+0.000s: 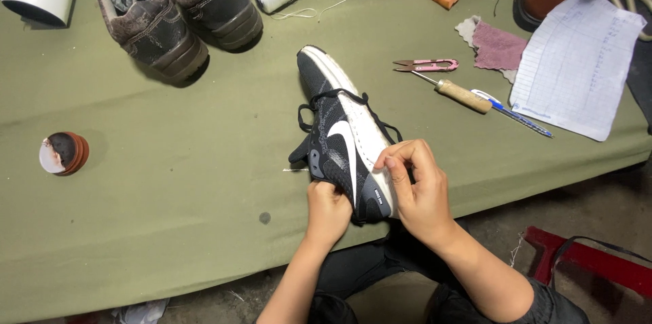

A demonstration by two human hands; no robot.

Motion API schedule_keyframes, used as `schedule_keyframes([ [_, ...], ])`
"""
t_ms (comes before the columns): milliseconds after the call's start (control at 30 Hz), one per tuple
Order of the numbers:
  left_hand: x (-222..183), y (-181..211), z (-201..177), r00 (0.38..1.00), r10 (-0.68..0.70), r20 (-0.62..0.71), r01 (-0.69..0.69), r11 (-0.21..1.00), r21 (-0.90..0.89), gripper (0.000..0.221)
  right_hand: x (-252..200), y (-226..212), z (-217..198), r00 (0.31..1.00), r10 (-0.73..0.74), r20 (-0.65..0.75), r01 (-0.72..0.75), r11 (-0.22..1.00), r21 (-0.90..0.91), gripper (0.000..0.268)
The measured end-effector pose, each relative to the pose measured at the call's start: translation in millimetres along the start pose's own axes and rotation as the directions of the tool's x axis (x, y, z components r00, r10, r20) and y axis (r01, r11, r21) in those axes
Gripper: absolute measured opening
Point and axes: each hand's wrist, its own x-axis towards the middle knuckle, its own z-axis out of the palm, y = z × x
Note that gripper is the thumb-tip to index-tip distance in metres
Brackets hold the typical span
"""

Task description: Hand-stitching the sole of a sneaker to the upper using a stitching awl and thread at a repair bench.

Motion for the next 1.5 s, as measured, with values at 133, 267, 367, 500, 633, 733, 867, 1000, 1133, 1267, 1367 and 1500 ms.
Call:
schedule_keyframes([
  [133, -1.5, 85.5, -27.0, 0.995, 0.039, 0.095, -0.066, 0.952, 0.3, 0.025, 0.7, -1.6, -1.9, 1.0, 0.018, -0.001, -0.018, 1.0, -0.007, 0.025],
  [267, -7.8, 134.8, -55.5, 0.958, 0.099, 0.269, -0.21, 0.881, 0.424, 0.019, -0.4, -1.9, -3.1, 0.996, 0.084, 0.008, -0.083, 0.997, -0.004, 0.022],
  [367, -17.0, 153.7, -93.8, 0.911, -0.027, 0.411, -0.196, 0.85, 0.489, 0.023, -2.8, -0.3, -5.0, 0.991, 0.129, 0.025, -0.129, 0.992, -0.012, 0.02],
  [500, -33.8, 128.8, -174.2, 0.936, -0.276, 0.22, -0.027, 0.564, 0.825, 0.03, -2.7, 0.7, -5.3, 0.994, 0.109, 0.034, -0.108, 0.994, -0.013, 0.02],
  [633, -37.8, 173.0, -158.2, 0.92, 0.347, -0.18, -0.003, 0.466, 0.885, 0.027, -4.2, -1.1, -3.5, 0.996, 0.081, 0.042, -0.081, 0.997, -0.019, 0.022],
  [733, -30.0, 182.3, -92.2, 0.912, 0.359, -0.2, -0.186, 0.795, 0.577, 0.014, -5.2, -1.0, -2.9, 0.997, 0.074, 0.038, -0.072, 0.996, -0.048, 0.022],
  [867, -23.5, 143.3, -19.8, 0.991, 0.009, -0.131, 0.019, 0.977, 0.211, 0.032, -5.1, -2.5, -5.3, 0.997, 0.069, 0.017, -0.068, 0.996, -0.063, 0.024],
  [1000, -21.0, 148.4, 6.1, 0.99, 0.041, -0.135, -0.009, 0.972, 0.235, 0.052, -6.2, -4.4, -5.5, 0.999, 0.037, 0.009, -0.036, 0.998, -0.052, 0.023],
  [1133, -2.5, 163.3, -1.9, 0.969, 0.228, -0.097, -0.206, 0.958, 0.198, 0.045, -5.6, -6.6, -0.1, 0.996, 0.074, -0.044, -0.075, 0.996, -0.038, 0.023],
  [1267, 24.1, 186.9, -27.1, 0.933, 0.324, 0.158, -0.36, 0.834, 0.419, 0.022, -7.3, 3.0, 9.2, 0.99, 0.125, -0.07, -0.113, 0.982, 0.155, 0.02],
  [1367, 52.5, 202.9, -46.3, 0.898, 0.212, 0.386, -0.41, 0.721, 0.559, 0.023, -0.4, 23.5, 17.6, 0.979, 0.204, 0.015, -0.2, 0.937, 0.286, 0.023],
  [1500, 80.4, 207.5, -52.5, 0.879, 0.083, 0.47, -0.356, 0.769, 0.53, 0.015, 9.1, 50.6, 5.4, 0.976, 0.191, 0.103, -0.206, 0.963, 0.172, 0.018],
])
